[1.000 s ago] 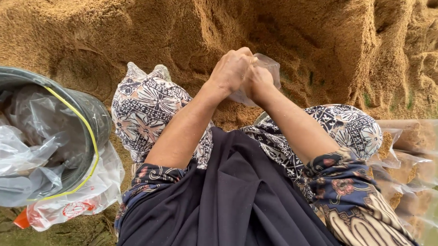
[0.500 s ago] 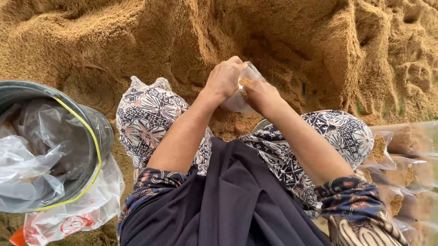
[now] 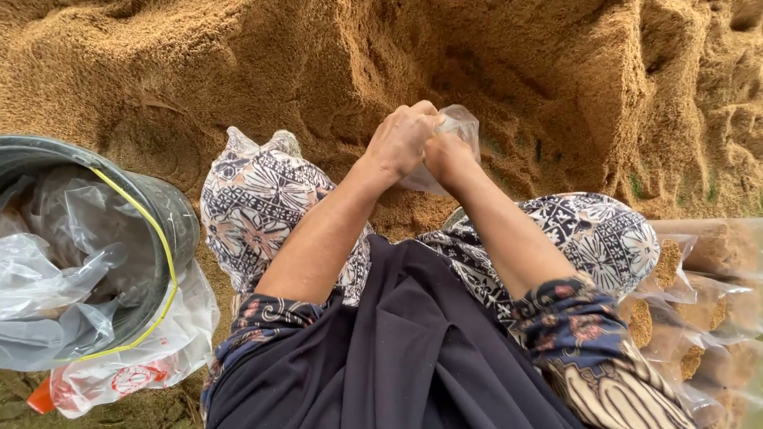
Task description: Scooping granular material from a large pile into small plastic bags using a spoon.
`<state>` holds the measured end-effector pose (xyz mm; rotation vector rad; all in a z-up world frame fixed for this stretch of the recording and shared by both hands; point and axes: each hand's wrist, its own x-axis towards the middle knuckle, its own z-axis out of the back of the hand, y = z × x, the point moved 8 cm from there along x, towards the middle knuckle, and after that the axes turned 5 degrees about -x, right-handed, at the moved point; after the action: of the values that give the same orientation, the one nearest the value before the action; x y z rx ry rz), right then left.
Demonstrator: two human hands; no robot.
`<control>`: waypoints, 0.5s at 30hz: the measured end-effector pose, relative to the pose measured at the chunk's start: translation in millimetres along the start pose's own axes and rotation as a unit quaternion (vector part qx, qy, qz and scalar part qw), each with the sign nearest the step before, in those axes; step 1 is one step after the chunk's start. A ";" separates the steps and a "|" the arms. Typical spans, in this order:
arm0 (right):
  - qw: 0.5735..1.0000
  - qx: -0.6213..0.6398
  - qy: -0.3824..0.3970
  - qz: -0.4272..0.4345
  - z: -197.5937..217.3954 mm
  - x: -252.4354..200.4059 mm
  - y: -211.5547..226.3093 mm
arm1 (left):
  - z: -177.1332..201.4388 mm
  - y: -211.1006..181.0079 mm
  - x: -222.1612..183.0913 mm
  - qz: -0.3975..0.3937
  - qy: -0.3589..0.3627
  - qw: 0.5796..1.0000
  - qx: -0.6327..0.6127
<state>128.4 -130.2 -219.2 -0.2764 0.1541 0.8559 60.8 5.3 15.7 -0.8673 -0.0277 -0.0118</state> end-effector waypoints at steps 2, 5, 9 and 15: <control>0.983 -0.103 -0.149 0.010 23.3 6.4 9.8 | 12.3 -3.2 -4.1 0.001 0.010 1.000 -0.016; 0.992 -0.094 -0.089 0.003 31.2 33.5 -7.2 | 14.9 6.1 4.7 0.036 0.012 0.997 -0.072; 0.997 -0.070 0.044 0.003 72.5 -2.4 -19.4 | -0.7 25.1 10.0 0.048 0.038 0.997 -0.053; 0.989 -0.096 -0.096 0.058 306.3 -104.6 -23.0 | 18.6 18.2 -3.1 0.067 0.030 0.997 -0.012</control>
<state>85.3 -127.9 102.4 -0.3661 -0.0934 1.0087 57.8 31.3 13.8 -0.8902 0.0874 0.0876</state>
